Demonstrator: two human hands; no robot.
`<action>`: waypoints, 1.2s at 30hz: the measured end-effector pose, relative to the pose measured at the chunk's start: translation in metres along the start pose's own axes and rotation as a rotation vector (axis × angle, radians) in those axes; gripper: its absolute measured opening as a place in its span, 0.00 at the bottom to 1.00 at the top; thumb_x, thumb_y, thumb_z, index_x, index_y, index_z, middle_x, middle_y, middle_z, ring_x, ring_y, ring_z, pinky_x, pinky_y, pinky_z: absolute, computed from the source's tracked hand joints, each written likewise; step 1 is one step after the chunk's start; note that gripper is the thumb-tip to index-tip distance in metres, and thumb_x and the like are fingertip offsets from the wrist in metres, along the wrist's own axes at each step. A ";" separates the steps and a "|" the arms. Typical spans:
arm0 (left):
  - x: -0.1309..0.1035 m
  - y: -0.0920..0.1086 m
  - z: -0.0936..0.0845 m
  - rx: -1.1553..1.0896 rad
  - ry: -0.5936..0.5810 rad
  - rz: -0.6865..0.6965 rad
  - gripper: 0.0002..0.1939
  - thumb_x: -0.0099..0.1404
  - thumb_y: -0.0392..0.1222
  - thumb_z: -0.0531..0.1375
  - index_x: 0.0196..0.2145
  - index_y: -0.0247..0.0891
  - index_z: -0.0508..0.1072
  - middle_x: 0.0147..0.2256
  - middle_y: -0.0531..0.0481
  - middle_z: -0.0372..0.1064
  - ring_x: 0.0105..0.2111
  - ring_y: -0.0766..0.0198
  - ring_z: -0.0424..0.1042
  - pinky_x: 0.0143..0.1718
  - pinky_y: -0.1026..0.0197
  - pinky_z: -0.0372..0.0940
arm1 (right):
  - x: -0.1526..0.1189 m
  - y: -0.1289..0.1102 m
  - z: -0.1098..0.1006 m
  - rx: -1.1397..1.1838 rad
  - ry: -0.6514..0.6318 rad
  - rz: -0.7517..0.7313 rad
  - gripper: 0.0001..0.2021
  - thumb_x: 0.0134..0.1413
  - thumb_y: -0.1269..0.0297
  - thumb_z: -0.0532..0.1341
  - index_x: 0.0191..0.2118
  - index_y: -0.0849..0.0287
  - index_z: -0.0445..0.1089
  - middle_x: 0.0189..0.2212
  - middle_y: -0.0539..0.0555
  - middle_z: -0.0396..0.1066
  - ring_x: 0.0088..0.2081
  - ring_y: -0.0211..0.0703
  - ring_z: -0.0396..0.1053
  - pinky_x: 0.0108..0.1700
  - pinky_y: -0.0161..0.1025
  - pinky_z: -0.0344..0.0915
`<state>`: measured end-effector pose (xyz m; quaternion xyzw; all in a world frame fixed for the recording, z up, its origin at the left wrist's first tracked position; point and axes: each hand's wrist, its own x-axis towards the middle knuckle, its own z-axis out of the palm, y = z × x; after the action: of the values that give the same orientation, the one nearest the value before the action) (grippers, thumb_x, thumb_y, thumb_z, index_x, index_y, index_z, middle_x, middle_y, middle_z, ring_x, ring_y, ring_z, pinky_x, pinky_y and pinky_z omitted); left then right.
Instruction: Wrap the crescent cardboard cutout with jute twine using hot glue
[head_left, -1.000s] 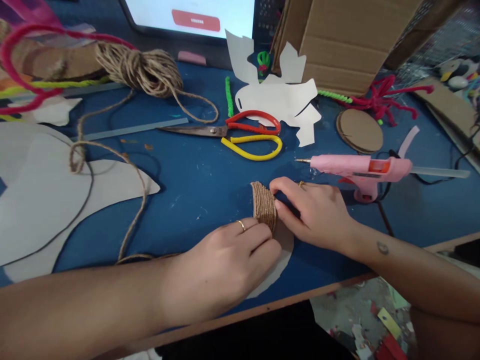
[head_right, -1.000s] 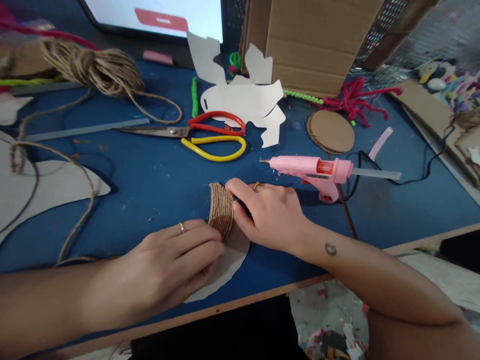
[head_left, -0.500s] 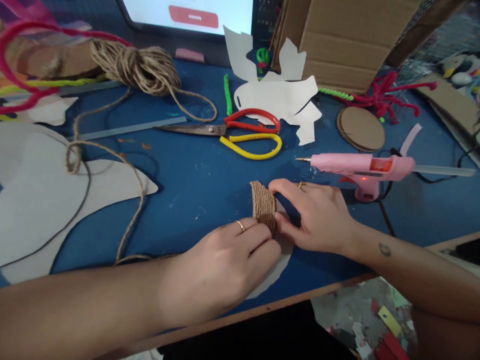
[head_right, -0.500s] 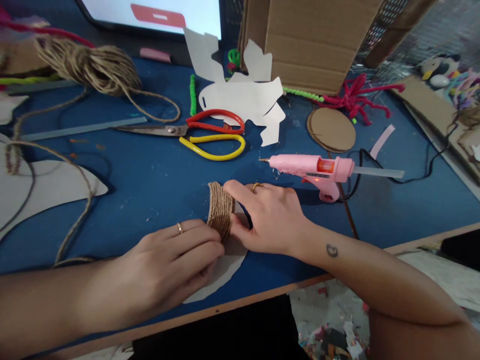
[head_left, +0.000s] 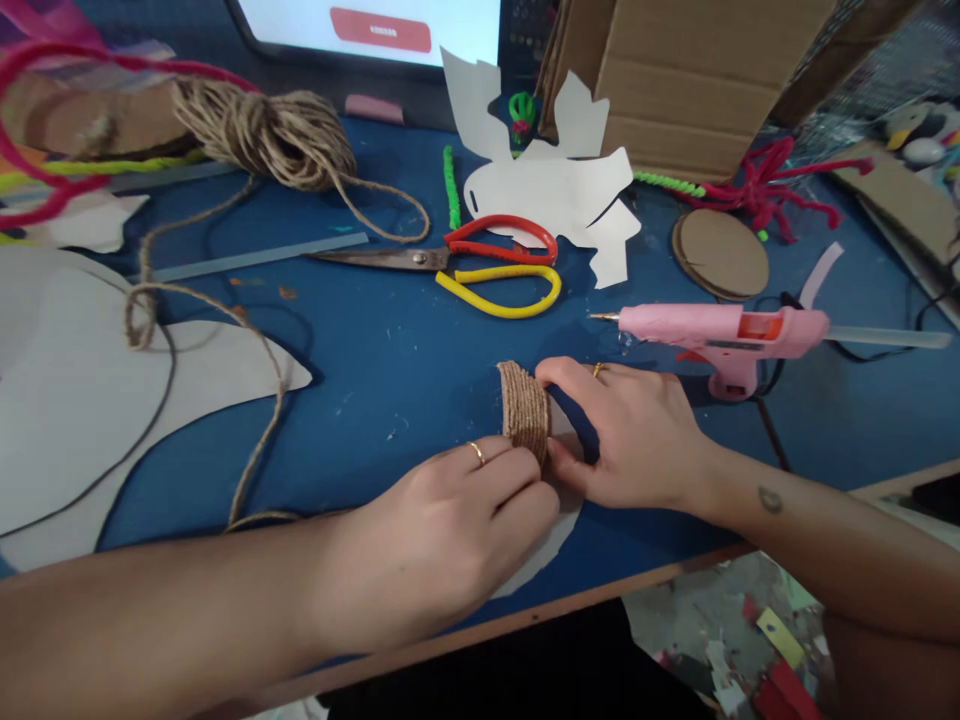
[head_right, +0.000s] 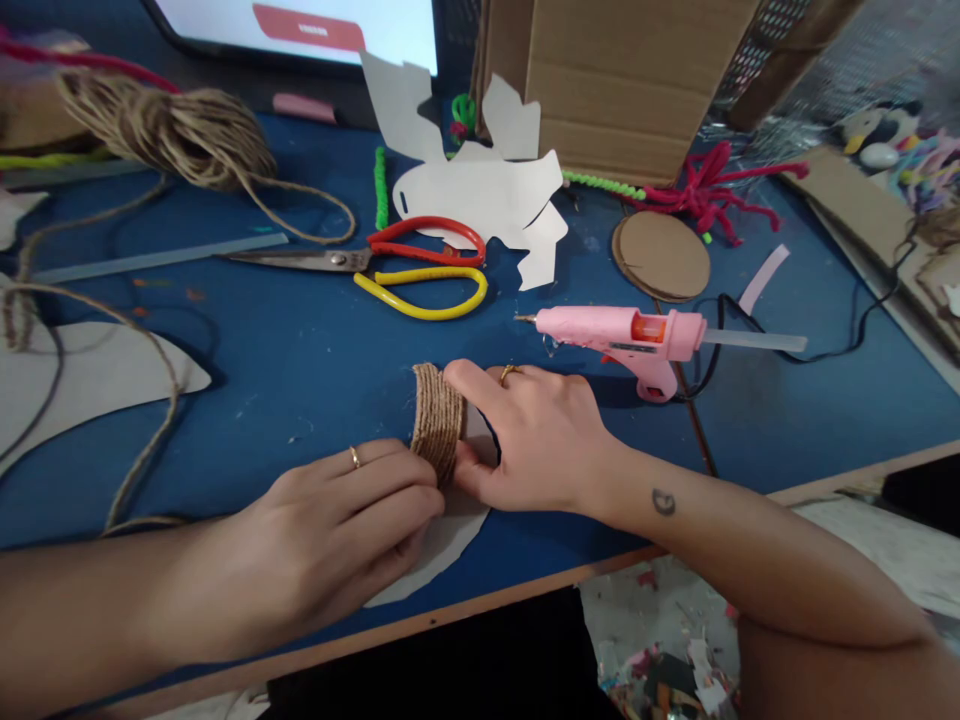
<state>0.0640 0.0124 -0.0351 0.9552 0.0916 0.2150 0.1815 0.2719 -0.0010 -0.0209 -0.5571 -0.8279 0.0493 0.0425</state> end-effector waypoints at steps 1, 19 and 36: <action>-0.001 0.001 0.000 -0.008 -0.003 -0.001 0.04 0.63 0.27 0.55 0.34 0.30 0.69 0.33 0.47 0.66 0.33 0.60 0.64 0.37 0.57 0.65 | 0.000 0.000 0.000 -0.002 0.002 -0.004 0.21 0.49 0.53 0.56 0.50 0.53 0.61 0.26 0.48 0.70 0.30 0.46 0.72 0.25 0.35 0.44; 0.000 0.000 0.000 -0.011 0.006 -0.002 0.05 0.62 0.26 0.55 0.35 0.30 0.69 0.33 0.48 0.65 0.32 0.61 0.63 0.36 0.58 0.64 | 0.000 -0.001 -0.001 -0.022 -0.014 0.006 0.25 0.45 0.50 0.57 0.50 0.53 0.60 0.25 0.48 0.70 0.31 0.48 0.72 0.25 0.35 0.42; 0.000 0.002 0.000 -0.042 0.011 -0.054 0.05 0.65 0.28 0.54 0.34 0.32 0.68 0.33 0.48 0.67 0.33 0.62 0.65 0.37 0.60 0.65 | -0.001 0.007 0.000 0.212 0.012 0.017 0.20 0.45 0.53 0.57 0.44 0.57 0.58 0.22 0.43 0.62 0.23 0.36 0.63 0.25 0.33 0.48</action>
<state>0.0639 0.0110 -0.0344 0.9472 0.1139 0.2169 0.2068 0.2787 0.0007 -0.0221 -0.5567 -0.8130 0.1338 0.1056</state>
